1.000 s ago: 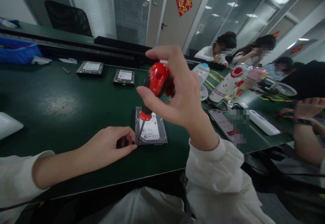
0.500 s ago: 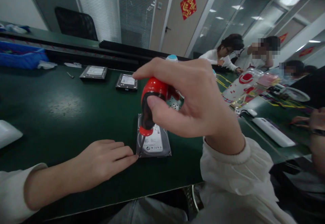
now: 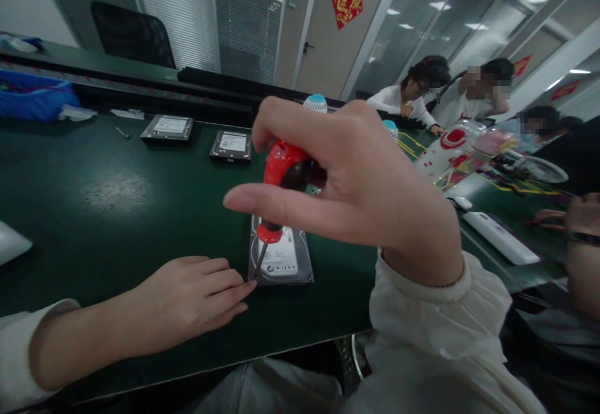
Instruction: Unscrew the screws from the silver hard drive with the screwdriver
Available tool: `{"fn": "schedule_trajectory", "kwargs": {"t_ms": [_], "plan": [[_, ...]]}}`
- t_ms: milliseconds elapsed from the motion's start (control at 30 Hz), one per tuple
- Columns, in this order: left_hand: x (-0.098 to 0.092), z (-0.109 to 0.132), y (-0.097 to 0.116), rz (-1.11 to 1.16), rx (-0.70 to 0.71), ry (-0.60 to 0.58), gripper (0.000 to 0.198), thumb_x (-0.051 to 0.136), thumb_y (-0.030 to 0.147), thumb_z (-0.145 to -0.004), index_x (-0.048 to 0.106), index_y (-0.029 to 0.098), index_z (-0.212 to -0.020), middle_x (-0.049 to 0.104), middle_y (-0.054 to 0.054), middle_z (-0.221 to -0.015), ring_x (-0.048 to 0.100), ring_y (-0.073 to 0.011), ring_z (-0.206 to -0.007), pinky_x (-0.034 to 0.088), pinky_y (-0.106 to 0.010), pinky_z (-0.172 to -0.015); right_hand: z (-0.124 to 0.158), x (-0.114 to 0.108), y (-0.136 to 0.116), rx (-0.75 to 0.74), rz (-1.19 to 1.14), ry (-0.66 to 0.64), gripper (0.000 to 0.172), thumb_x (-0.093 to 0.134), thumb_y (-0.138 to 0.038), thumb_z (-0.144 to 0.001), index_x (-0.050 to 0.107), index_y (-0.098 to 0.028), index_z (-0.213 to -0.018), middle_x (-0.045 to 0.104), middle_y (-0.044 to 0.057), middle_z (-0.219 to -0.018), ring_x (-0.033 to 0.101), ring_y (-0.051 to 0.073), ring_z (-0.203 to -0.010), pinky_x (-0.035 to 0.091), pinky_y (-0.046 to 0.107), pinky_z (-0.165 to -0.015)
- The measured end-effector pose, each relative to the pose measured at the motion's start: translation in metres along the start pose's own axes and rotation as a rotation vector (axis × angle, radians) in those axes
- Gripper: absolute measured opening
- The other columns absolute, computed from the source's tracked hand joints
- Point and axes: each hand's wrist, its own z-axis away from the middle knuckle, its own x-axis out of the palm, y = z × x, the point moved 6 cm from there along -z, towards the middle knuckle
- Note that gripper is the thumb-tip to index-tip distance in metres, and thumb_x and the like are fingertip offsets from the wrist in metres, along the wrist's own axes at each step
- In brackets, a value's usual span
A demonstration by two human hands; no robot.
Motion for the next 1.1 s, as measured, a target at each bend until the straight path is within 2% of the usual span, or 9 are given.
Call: {"fn": "schedule_trajectory", "kwargs": {"t_ms": [100,233,400,500,567,733,900,1000,1100], "plan": [[0.000,-0.001,0.001,0.014,0.004,0.017,0.025,0.045,0.020,-0.101,0.067,0.012,-0.111,0.075,-0.003,-0.087,0.068,-0.0176,-0.073,0.056,-0.031,-0.060,0.001,-0.001,0.002,-0.001,0.020,0.002,0.028,0.052,-0.047,-0.093,0.059,-0.021,-0.088,0.055,-0.005,-0.065,0.046,0.005,-0.056,0.039,0.025,-0.055],[-0.001,-0.001,0.001,0.030,0.006,0.043,0.023,0.048,0.019,-0.100,0.067,0.012,-0.112,0.075,-0.003,-0.086,0.068,-0.0174,-0.073,0.056,-0.031,-0.059,0.002,0.000,-0.002,-0.044,-0.051,-0.056,0.023,0.051,-0.036,-0.094,0.058,-0.017,-0.106,0.055,-0.006,-0.072,0.042,0.005,-0.058,0.038,0.024,-0.060],[-0.001,-0.001,0.001,0.035,0.013,0.039,0.023,0.048,0.018,-0.099,0.067,0.011,-0.111,0.074,-0.003,-0.086,0.067,-0.0180,-0.072,0.056,-0.031,-0.058,0.000,-0.002,-0.001,0.006,-0.014,-0.008,0.024,0.043,-0.035,-0.097,0.060,-0.018,-0.101,0.050,-0.006,-0.067,0.039,0.006,-0.055,0.035,0.028,-0.061],[-0.001,-0.001,0.001,0.031,0.013,0.033,0.023,0.048,0.018,-0.099,0.067,0.011,-0.111,0.075,-0.004,-0.087,0.068,-0.0185,-0.072,0.056,-0.032,-0.058,0.001,-0.001,-0.003,-0.020,-0.067,-0.032,0.022,0.043,-0.033,-0.096,0.055,-0.020,-0.109,0.052,-0.005,-0.072,0.041,0.007,-0.058,0.037,0.028,-0.063],[-0.002,-0.001,0.002,0.027,0.019,0.040,0.024,0.047,0.019,-0.100,0.067,0.012,-0.111,0.075,-0.004,-0.088,0.068,-0.0189,-0.073,0.056,-0.033,-0.059,0.001,0.000,-0.003,-0.016,-0.090,-0.053,0.019,0.043,-0.037,-0.097,0.054,-0.023,-0.104,0.052,-0.006,-0.069,0.043,0.008,-0.058,0.038,0.027,-0.062],[-0.004,-0.002,0.003,0.007,0.042,0.066,0.028,0.043,0.018,-0.101,0.069,0.012,-0.105,0.076,-0.005,-0.088,0.067,-0.0186,-0.071,0.055,-0.032,-0.057,0.002,-0.002,0.003,0.087,-0.020,-0.004,0.019,0.049,-0.040,-0.095,0.052,-0.022,-0.094,0.056,-0.003,-0.074,0.049,0.010,-0.065,0.039,0.028,-0.068],[-0.003,0.000,0.003,0.005,0.052,0.054,0.029,0.042,0.019,-0.101,0.070,0.012,-0.105,0.075,-0.006,-0.087,0.066,-0.0176,-0.071,0.053,-0.030,-0.059,0.004,0.000,0.006,0.124,-0.059,-0.038,0.020,0.046,-0.038,-0.096,0.050,-0.019,-0.090,0.054,-0.002,-0.077,0.050,0.010,-0.070,0.040,0.028,-0.072],[-0.002,0.001,0.002,-0.006,0.042,0.061,0.030,0.043,0.019,-0.101,0.071,0.012,-0.104,0.075,-0.006,-0.087,0.065,-0.0174,-0.072,0.053,-0.030,-0.062,0.008,0.000,0.013,0.239,-0.007,0.028,0.026,0.044,-0.042,-0.097,0.049,-0.019,-0.084,0.048,-0.002,-0.071,0.049,0.011,-0.069,0.039,0.028,-0.073],[0.001,0.001,0.002,0.001,0.037,0.048,0.031,0.042,0.020,-0.101,0.072,0.014,-0.103,0.075,-0.006,-0.088,0.065,-0.0172,-0.073,0.053,-0.030,-0.064,0.013,0.004,0.015,0.273,-0.023,0.096,0.018,0.050,-0.037,-0.094,0.049,-0.020,-0.091,0.047,-0.004,-0.072,0.047,0.011,-0.068,0.039,0.028,-0.072]]}}
